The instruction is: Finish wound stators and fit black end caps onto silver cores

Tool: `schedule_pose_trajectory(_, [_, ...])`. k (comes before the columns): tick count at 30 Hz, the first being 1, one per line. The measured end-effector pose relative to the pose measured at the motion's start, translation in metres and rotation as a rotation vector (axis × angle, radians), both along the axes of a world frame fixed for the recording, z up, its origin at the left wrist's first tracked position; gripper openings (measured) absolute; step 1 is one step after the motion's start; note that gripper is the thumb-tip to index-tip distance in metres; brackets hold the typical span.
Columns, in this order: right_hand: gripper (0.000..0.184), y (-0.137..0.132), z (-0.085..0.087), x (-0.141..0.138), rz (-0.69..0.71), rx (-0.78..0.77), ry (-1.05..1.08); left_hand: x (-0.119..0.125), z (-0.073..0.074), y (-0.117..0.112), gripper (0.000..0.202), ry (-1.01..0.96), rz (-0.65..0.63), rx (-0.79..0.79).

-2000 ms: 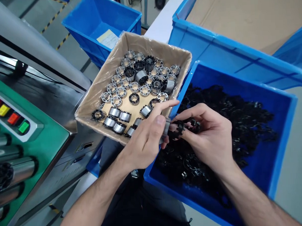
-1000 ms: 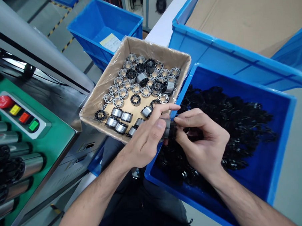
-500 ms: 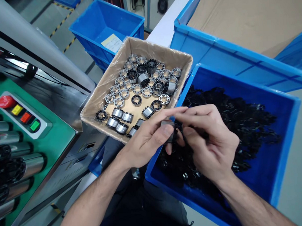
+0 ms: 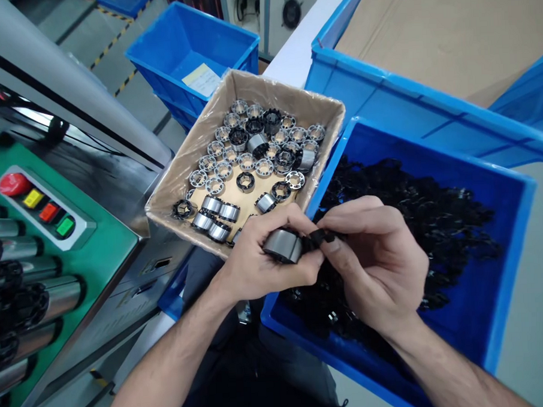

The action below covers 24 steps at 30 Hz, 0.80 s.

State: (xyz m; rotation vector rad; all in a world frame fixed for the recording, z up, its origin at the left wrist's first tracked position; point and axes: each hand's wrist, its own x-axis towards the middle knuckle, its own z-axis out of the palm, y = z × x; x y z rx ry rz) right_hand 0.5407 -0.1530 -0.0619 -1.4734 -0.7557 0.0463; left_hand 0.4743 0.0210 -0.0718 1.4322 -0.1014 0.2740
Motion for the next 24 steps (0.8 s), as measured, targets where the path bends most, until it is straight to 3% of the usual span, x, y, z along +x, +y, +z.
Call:
schedule_pose_trajectory(6, [0.027,-0.001,0.002,0.007,-0.045,-0.034,0.172,-0.001,-0.001,0.004,0.046,0.194,0.006,-0.31])
schedule_pose_trajectory(10, [0.019,0.0,0.0,0.007,-0.078,-0.091,0.177,-0.004,-0.003,0.002,0.038,0.281,-0.031,-0.159])
schedule_pose_trajectory(12, [0.015,0.001,0.0,0.006,-0.118,-0.096,0.151,-0.006,-0.001,0.0,0.044,0.295,-0.023,-0.104])
schedule_pose_trajectory(18, [0.018,0.005,0.001,0.007,-0.113,-0.132,0.114,-0.008,0.008,-0.002,0.05,0.343,-0.079,-0.059])
schedule_pose_trajectory(24, [0.021,0.005,-0.004,0.003,-0.149,-0.15,0.029,-0.009,0.007,0.0,0.051,0.348,-0.112,-0.04])
